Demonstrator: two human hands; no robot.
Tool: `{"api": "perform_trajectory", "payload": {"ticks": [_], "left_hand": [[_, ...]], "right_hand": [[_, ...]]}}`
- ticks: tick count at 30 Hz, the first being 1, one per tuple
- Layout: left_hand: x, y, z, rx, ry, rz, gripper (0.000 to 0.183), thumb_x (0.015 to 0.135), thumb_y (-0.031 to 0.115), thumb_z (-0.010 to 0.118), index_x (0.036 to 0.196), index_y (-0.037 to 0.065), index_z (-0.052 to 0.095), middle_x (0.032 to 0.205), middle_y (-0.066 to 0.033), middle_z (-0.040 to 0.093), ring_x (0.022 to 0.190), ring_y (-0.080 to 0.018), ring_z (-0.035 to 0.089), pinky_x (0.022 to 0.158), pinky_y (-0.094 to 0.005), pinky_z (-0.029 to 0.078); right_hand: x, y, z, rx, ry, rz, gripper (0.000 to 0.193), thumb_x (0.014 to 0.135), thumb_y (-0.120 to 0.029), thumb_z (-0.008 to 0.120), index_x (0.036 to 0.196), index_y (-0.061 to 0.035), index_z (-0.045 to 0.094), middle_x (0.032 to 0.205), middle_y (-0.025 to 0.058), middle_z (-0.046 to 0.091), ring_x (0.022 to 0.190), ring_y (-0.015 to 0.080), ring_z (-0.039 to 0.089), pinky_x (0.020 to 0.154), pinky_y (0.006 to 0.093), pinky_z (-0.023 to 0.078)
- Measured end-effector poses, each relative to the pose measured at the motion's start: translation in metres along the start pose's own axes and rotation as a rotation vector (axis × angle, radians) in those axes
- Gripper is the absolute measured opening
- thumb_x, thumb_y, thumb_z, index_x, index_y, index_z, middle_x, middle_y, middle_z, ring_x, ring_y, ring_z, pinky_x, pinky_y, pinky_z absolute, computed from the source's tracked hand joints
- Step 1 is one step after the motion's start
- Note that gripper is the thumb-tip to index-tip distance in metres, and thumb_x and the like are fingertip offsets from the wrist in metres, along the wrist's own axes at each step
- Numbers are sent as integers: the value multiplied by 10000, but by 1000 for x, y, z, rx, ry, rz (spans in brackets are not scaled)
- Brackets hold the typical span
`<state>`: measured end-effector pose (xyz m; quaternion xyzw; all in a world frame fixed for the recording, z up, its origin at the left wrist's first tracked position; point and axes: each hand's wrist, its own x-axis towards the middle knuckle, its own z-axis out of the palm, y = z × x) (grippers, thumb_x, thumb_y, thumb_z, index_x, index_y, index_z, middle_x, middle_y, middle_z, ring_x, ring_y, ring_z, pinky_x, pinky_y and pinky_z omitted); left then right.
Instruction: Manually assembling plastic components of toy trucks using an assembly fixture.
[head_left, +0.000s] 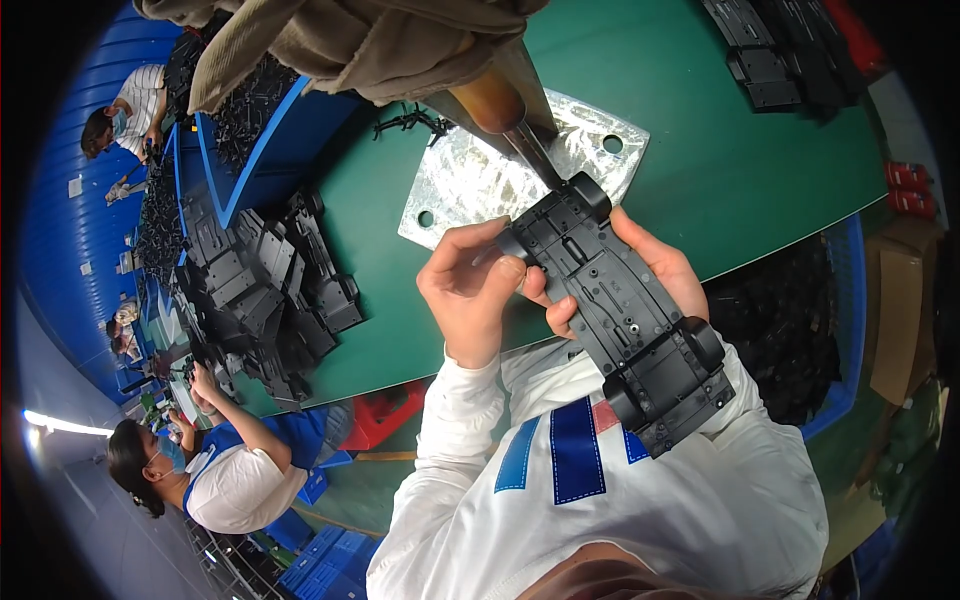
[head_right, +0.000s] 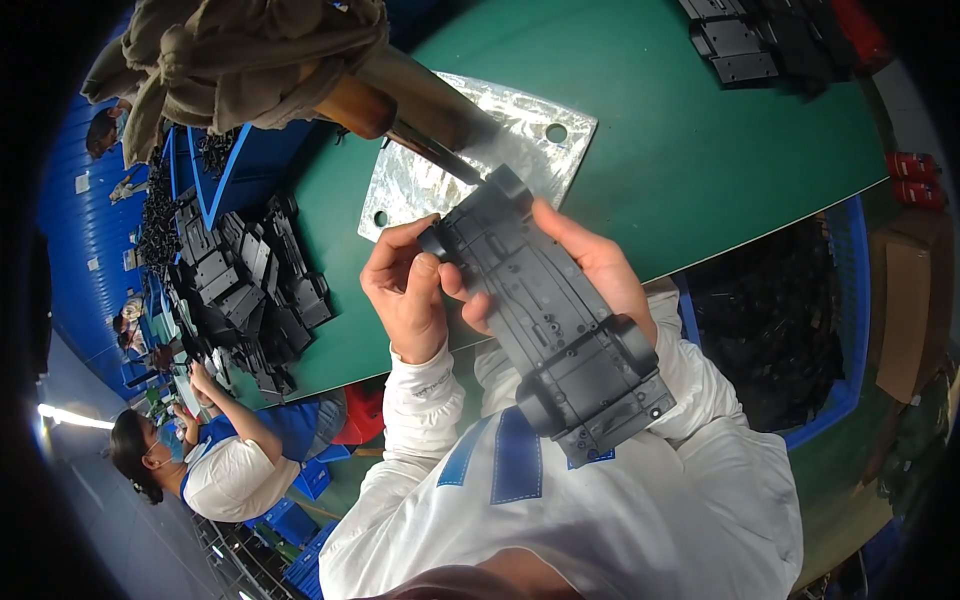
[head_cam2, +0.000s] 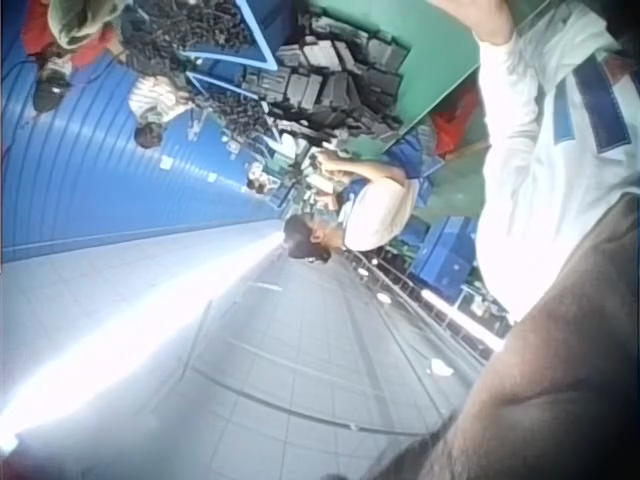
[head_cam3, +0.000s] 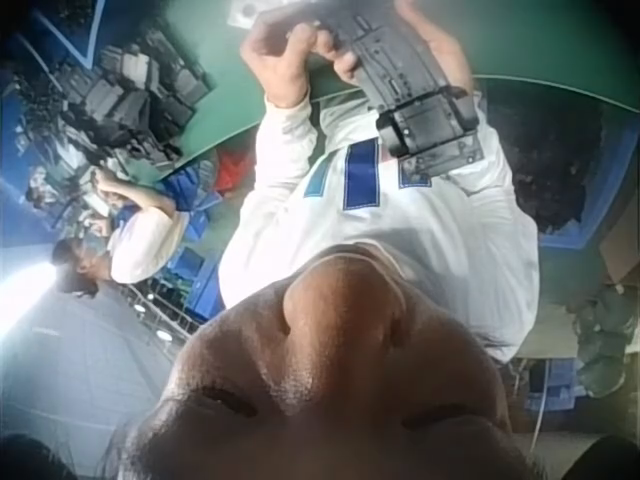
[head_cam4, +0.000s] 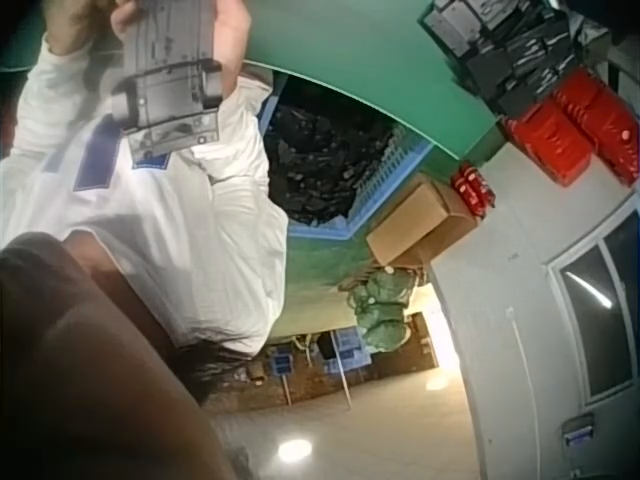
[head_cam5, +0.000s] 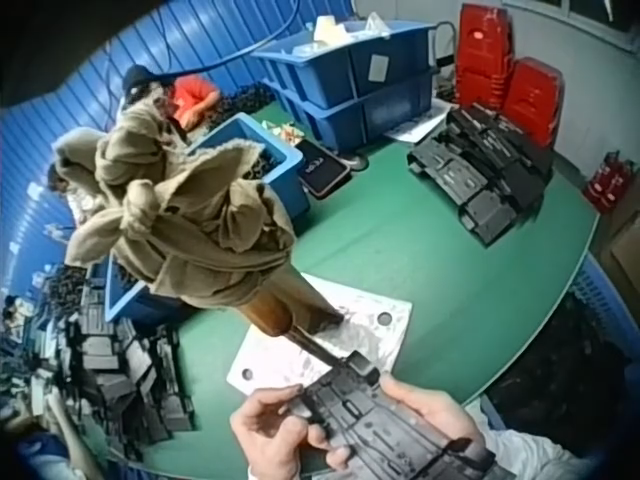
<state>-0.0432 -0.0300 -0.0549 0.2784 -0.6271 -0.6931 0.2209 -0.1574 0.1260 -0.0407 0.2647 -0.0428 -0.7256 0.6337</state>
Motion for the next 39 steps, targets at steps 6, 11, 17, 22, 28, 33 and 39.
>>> {"api": "perform_trajectory", "payload": {"ticks": [6, 11, 17, 22, 28, 33, 39], "left_hand": [[0, 1, -2, -29, -6, -37, 312, 847, -6, 713, 1137, -95, 639, 883, -68, 664, 789, -98, 592, 751, -247, 486], [0, 3, -1, -61, -13, -61, 314, 846, -4, 713, 1136, -95, 637, 876, -72, 670, 777, -101, 599, 748, -251, 487], [0, 5, -1, -49, -6, -44, 327, 839, 1, 717, 1138, -100, 630, 862, -83, 680, 771, -111, 622, 744, -262, 497], [0, 2, -2, -65, -3, -60, 309, 845, -3, 704, 1131, -98, 632, 863, -91, 682, 754, -116, 624, 750, -263, 498], [-1, 8, 1, -113, -26, -55, 313, 856, -21, 692, 1146, -107, 611, 868, -114, 682, 717, -142, 639, 731, -291, 515], [-1, 7, 0, -108, -27, -70, 313, 861, -23, 693, 1148, -110, 605, 866, -120, 680, 707, -149, 641, 719, -301, 521], [0, 8, 0, -118, -37, -57, 312, 860, -22, 692, 1147, -110, 606, 858, -117, 679, 708, -147, 641, 720, -300, 519]], "right_hand": [[-1, 0, 2, -18, -1, -6, 617, 1079, -485, 386, 1432, 15, 460, 1313, 257, 555, 1154, 369, 558, 843, 415, 508], [-1, 0, 1, -59, -3, -17, 624, 1077, -488, 390, 1433, 21, 458, 1304, 261, 560, 1148, 370, 562, 843, 412, 508], [0, 1, 5, 8, 6, 1, 639, 1072, -494, 397, 1438, 27, 449, 1296, 265, 559, 1137, 367, 564, 841, 406, 510], [-1, 2, 4, -10, 17, -16, 627, 1075, -488, 392, 1436, 22, 449, 1307, 257, 552, 1133, 357, 558, 835, 407, 509], [-1, 3, 13, -142, 64, -58, 564, 1093, -430, 348, 1329, 55, 508, 1124, 255, 657, 850, 325, 709, 787, 380, 605], [-1, 3, 13, -149, 67, -61, 566, 1092, -433, 345, 1328, 54, 511, 1126, 251, 657, 856, 320, 710, 788, 377, 607], [-1, 2, 13, -154, 50, -52, 575, 1093, -440, 337, 1326, 56, 511, 1126, 245, 657, 855, 313, 713, 801, 378, 607]]}}
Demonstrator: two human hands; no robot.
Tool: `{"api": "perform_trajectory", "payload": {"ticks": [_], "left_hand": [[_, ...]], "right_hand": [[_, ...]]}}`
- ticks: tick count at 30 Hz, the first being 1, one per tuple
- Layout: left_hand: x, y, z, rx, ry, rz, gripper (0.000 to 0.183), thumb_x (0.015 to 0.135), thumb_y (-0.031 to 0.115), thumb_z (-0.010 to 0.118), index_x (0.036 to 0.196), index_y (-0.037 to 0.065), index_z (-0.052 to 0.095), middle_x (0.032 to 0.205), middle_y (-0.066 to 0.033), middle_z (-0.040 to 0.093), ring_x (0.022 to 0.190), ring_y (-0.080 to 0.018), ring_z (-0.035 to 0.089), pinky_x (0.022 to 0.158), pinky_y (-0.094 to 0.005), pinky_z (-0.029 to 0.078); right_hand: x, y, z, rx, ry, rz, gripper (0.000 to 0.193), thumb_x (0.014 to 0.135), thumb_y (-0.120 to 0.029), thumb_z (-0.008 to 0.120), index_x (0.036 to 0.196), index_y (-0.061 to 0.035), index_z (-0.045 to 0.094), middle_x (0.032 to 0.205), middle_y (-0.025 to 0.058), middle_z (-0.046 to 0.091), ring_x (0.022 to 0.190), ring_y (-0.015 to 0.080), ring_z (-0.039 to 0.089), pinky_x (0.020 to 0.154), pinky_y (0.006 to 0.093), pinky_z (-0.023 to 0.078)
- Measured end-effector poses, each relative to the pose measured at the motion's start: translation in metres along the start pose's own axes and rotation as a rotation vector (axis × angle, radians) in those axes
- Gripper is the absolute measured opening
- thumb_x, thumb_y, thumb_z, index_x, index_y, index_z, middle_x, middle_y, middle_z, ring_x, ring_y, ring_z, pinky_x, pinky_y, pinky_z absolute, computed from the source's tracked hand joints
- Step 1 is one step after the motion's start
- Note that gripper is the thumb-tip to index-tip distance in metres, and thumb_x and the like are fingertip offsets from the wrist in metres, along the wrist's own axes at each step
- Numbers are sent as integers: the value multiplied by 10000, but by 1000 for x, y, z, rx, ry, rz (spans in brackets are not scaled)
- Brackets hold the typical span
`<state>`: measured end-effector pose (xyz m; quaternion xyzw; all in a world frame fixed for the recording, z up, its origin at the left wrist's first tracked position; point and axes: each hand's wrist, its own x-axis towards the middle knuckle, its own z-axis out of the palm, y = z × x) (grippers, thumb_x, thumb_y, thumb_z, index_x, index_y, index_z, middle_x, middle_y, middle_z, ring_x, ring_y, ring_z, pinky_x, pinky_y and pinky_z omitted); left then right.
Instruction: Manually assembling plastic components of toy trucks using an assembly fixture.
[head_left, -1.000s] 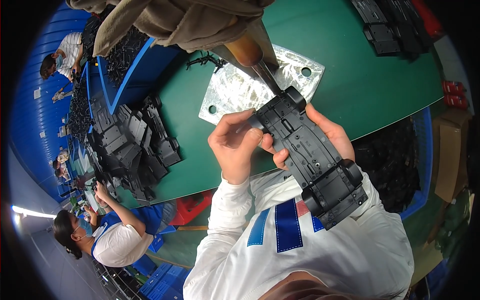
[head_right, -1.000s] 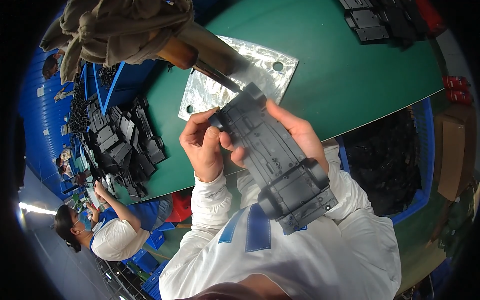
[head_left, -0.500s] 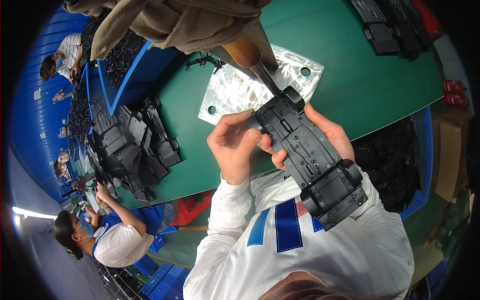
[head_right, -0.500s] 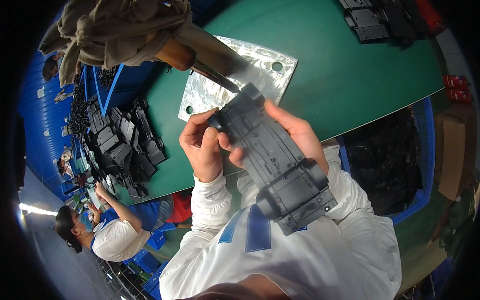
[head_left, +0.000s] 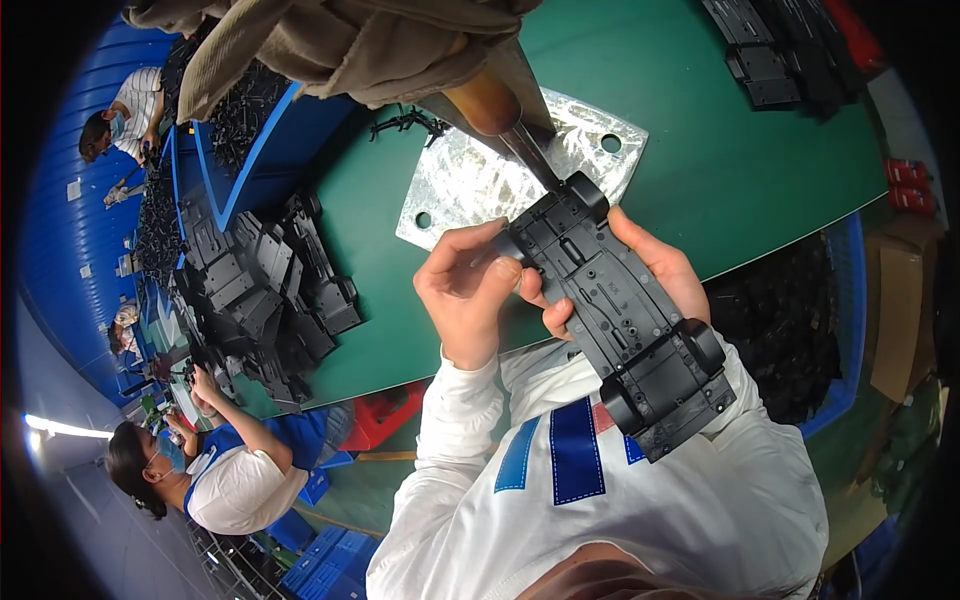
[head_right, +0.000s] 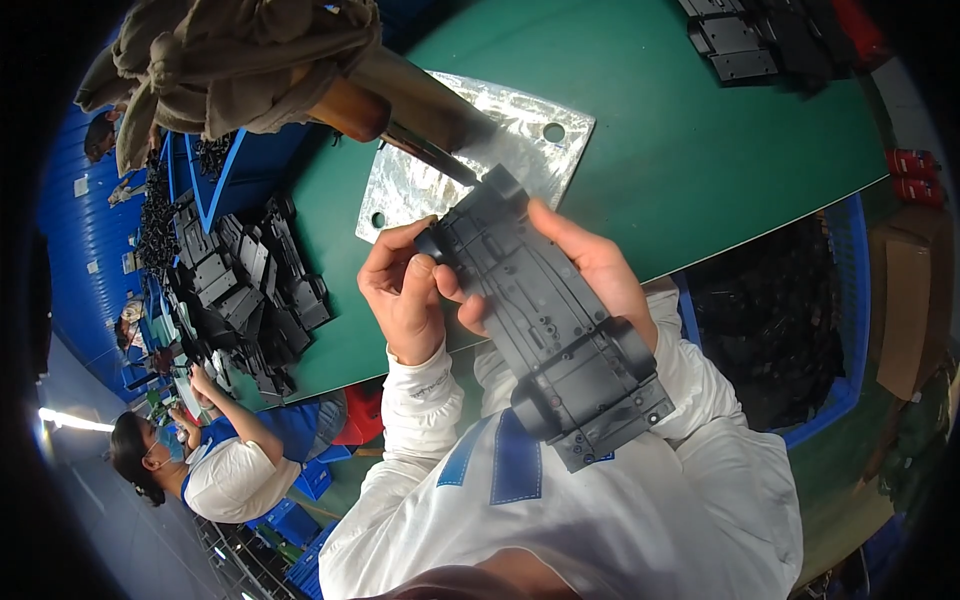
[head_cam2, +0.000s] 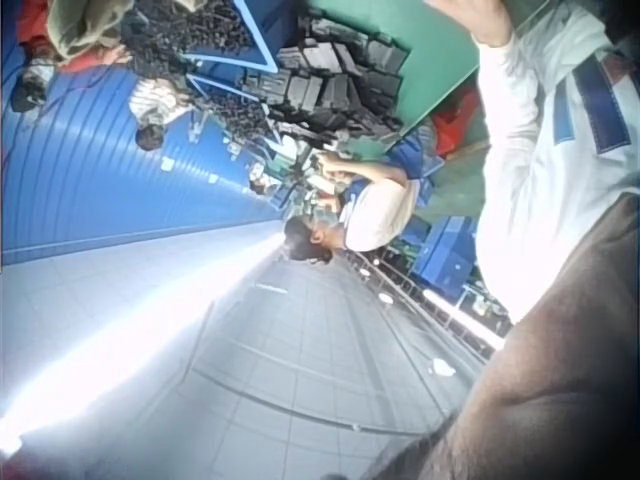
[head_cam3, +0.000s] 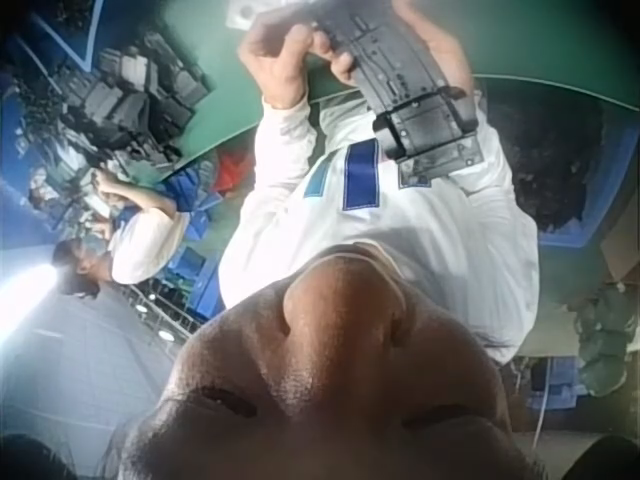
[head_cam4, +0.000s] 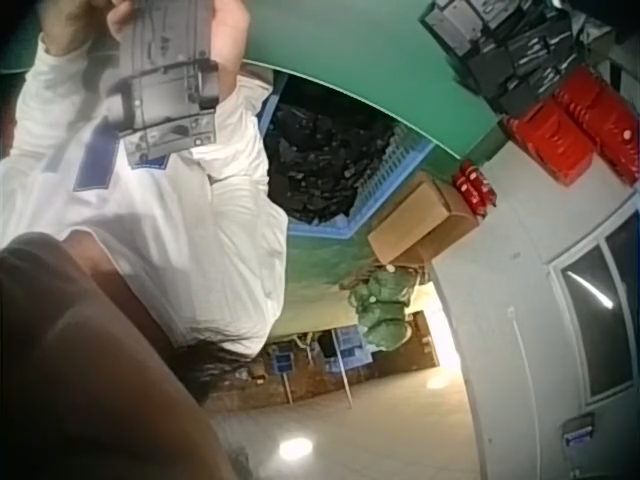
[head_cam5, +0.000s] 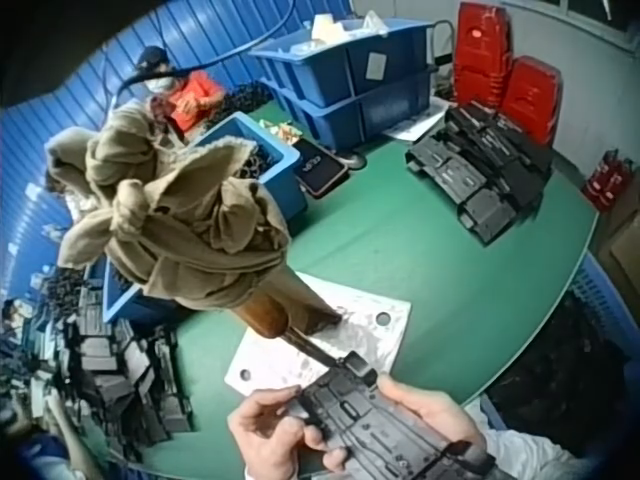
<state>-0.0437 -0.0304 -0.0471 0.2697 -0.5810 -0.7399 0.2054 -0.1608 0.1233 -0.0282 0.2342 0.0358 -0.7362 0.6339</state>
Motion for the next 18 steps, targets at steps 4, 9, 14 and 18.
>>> {"api": "perform_trajectory", "payload": {"ticks": [4, 9, 14, 18], "left_hand": [[0, -3, -3, 24, 12, 1, 318, 857, -8, 703, 1147, -104, 613, 861, -106, 682, 717, -138, 639, 739, -291, 515], [0, -3, -2, 20, 23, -11, 322, 855, -2, 710, 1147, -99, 618, 870, -105, 685, 723, -135, 639, 754, -287, 513], [0, -2, -1, 9, 19, -19, 319, 856, -5, 709, 1147, -99, 618, 876, -112, 687, 725, -139, 643, 756, -291, 517], [0, -1, -1, -7, 6, -8, 317, 861, -12, 702, 1151, -103, 610, 863, -117, 682, 711, -148, 645, 732, -299, 523]], "right_hand": [[0, 0, 1, 11, 8, 2, 575, 1093, -441, 336, 1327, 55, 511, 1127, 244, 658, 852, 312, 719, 796, 377, 612], [0, 0, -1, -4, 8, 3, 578, 1093, -441, 337, 1327, 58, 510, 1133, 248, 654, 854, 313, 715, 801, 374, 611], [0, 1, 1, 12, 13, -1, 577, 1093, -439, 341, 1330, 60, 510, 1129, 250, 653, 854, 315, 714, 800, 372, 611], [0, 1, 2, 17, 23, 1, 576, 1094, -436, 340, 1329, 60, 511, 1126, 250, 653, 854, 316, 714, 798, 371, 611]]}}
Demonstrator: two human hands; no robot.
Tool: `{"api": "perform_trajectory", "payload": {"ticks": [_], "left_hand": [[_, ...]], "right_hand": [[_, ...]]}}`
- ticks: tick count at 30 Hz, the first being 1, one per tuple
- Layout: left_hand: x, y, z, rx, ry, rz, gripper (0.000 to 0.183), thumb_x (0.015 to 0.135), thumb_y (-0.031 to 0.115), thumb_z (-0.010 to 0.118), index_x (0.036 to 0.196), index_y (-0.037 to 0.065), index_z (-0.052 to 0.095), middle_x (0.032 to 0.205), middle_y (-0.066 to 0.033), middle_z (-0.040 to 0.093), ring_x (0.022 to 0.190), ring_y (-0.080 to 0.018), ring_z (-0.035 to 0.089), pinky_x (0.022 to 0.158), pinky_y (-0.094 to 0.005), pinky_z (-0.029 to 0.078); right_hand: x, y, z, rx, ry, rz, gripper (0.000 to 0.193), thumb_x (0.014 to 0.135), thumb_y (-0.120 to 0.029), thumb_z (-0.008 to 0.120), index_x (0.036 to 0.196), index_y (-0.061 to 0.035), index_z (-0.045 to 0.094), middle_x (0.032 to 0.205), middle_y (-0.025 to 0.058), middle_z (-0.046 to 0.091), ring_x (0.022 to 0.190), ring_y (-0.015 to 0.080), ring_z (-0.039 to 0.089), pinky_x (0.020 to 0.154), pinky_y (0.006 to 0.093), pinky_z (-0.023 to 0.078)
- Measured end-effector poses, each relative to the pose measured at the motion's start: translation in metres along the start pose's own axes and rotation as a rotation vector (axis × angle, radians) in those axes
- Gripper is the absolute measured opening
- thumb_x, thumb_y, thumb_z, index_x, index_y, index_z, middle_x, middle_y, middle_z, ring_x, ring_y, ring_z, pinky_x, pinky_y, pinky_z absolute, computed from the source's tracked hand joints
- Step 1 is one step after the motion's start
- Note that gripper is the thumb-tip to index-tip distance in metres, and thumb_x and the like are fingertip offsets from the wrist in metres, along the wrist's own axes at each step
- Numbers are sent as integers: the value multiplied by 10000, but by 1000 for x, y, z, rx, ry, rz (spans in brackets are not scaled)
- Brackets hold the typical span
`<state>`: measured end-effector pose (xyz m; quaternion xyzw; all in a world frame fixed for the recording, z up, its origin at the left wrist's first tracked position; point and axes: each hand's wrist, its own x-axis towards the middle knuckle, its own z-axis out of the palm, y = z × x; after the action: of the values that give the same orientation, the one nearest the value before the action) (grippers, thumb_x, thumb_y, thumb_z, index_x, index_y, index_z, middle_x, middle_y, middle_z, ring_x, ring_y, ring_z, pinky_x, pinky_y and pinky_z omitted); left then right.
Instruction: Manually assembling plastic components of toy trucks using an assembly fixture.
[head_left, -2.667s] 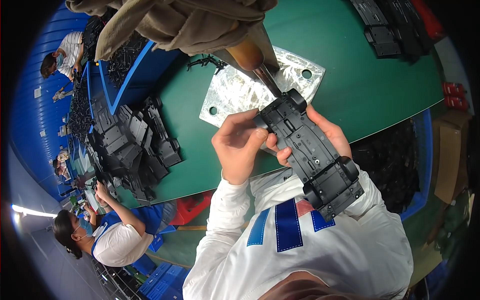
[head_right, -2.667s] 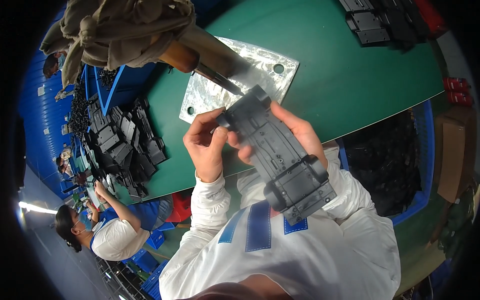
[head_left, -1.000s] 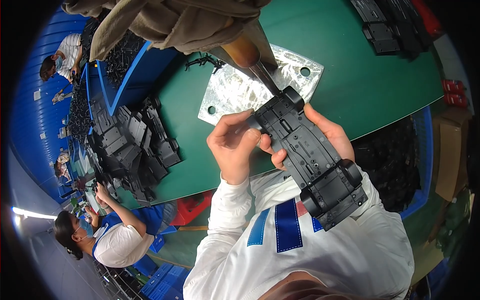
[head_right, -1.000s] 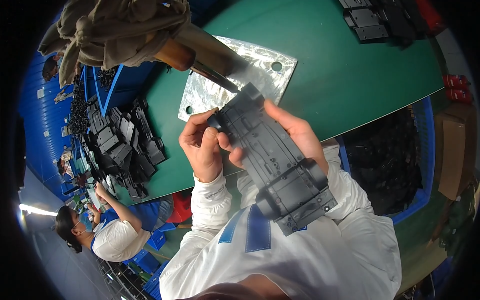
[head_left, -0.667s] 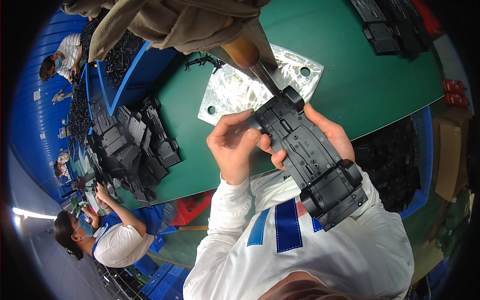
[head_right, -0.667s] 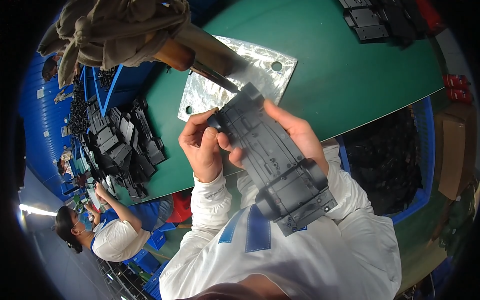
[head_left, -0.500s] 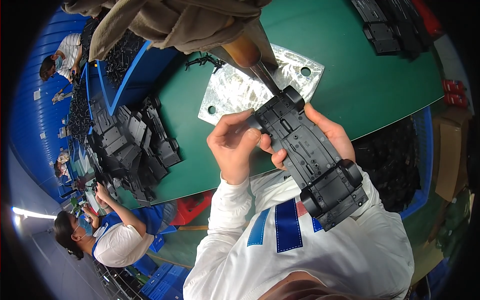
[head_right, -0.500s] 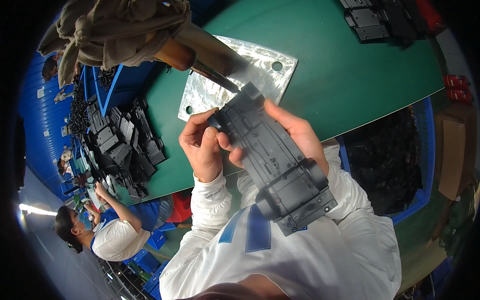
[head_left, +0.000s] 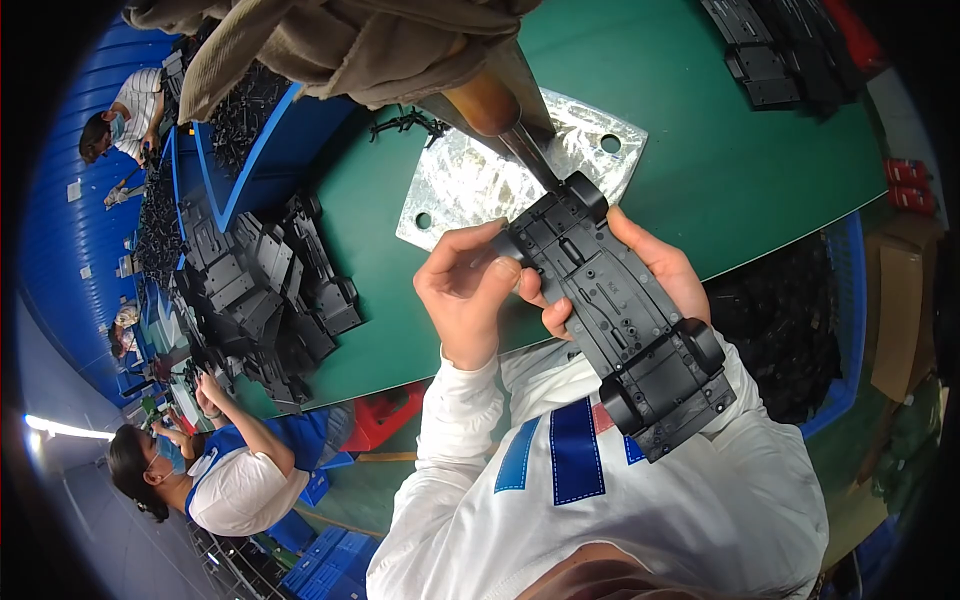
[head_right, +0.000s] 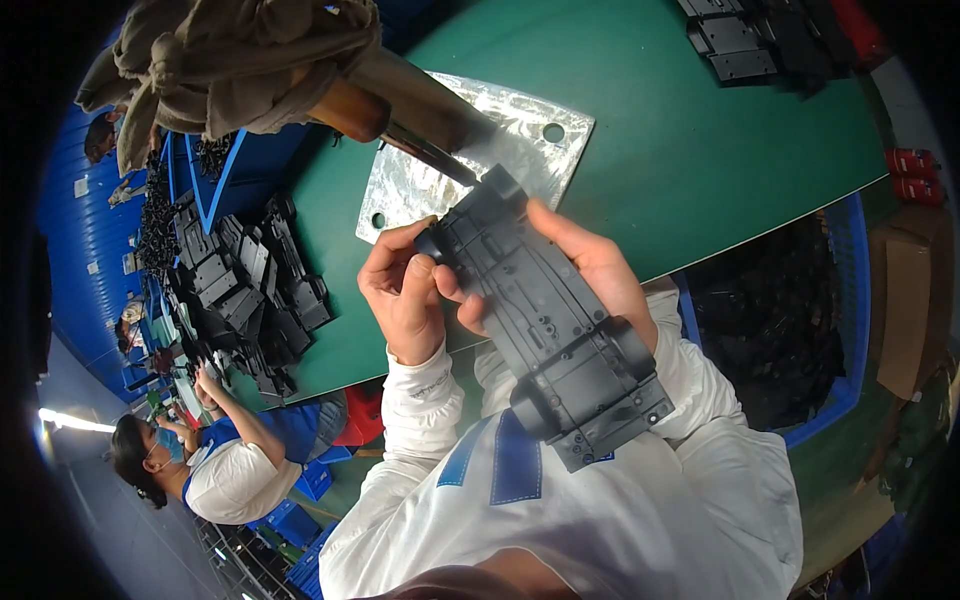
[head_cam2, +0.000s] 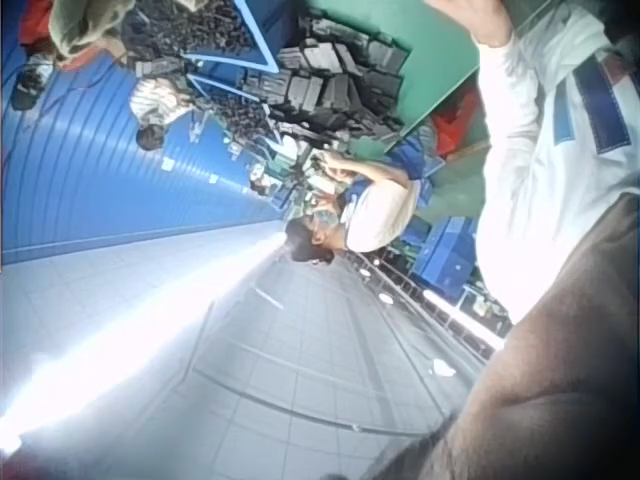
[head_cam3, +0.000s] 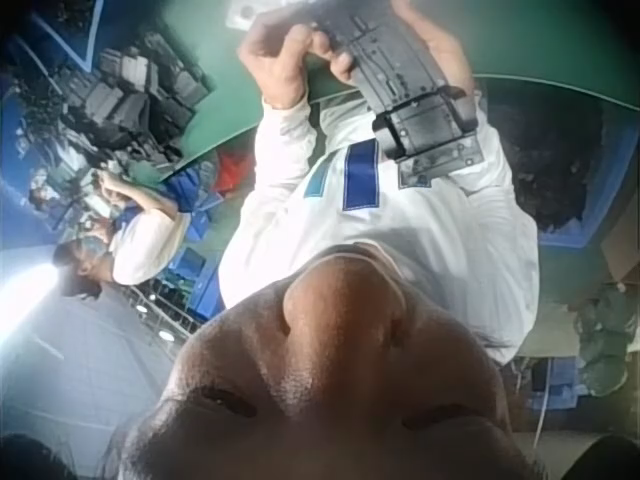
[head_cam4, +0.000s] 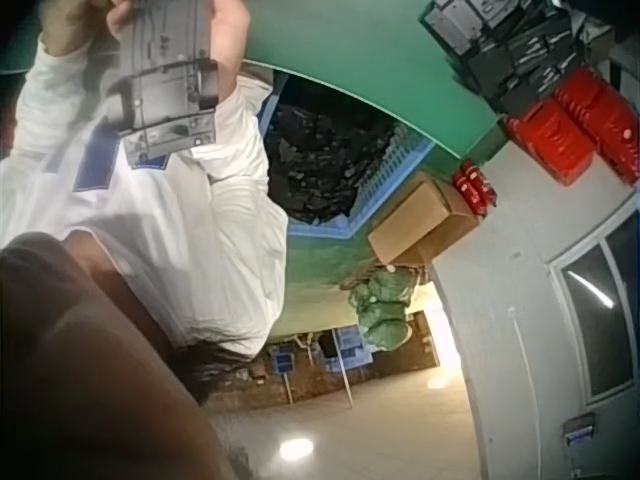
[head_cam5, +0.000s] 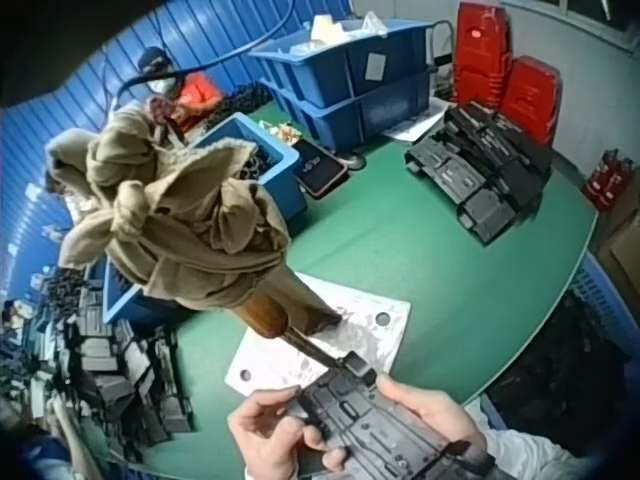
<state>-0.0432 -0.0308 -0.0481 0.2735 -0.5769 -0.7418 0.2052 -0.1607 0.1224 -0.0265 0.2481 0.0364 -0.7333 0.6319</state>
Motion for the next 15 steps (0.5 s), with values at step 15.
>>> {"api": "perform_trajectory", "payload": {"ticks": [15], "left_hand": [[0, -1, -1, 13, 8, -6, 308, 863, -23, 685, 1149, -104, 605, 853, -120, 677, 694, -149, 640, 717, -302, 524]], "right_hand": [[0, 0, 0, 19, -14, 3, 574, 1093, -435, 342, 1334, 58, 511, 1124, 253, 659, 856, 324, 719, 816, 383, 610]]}}
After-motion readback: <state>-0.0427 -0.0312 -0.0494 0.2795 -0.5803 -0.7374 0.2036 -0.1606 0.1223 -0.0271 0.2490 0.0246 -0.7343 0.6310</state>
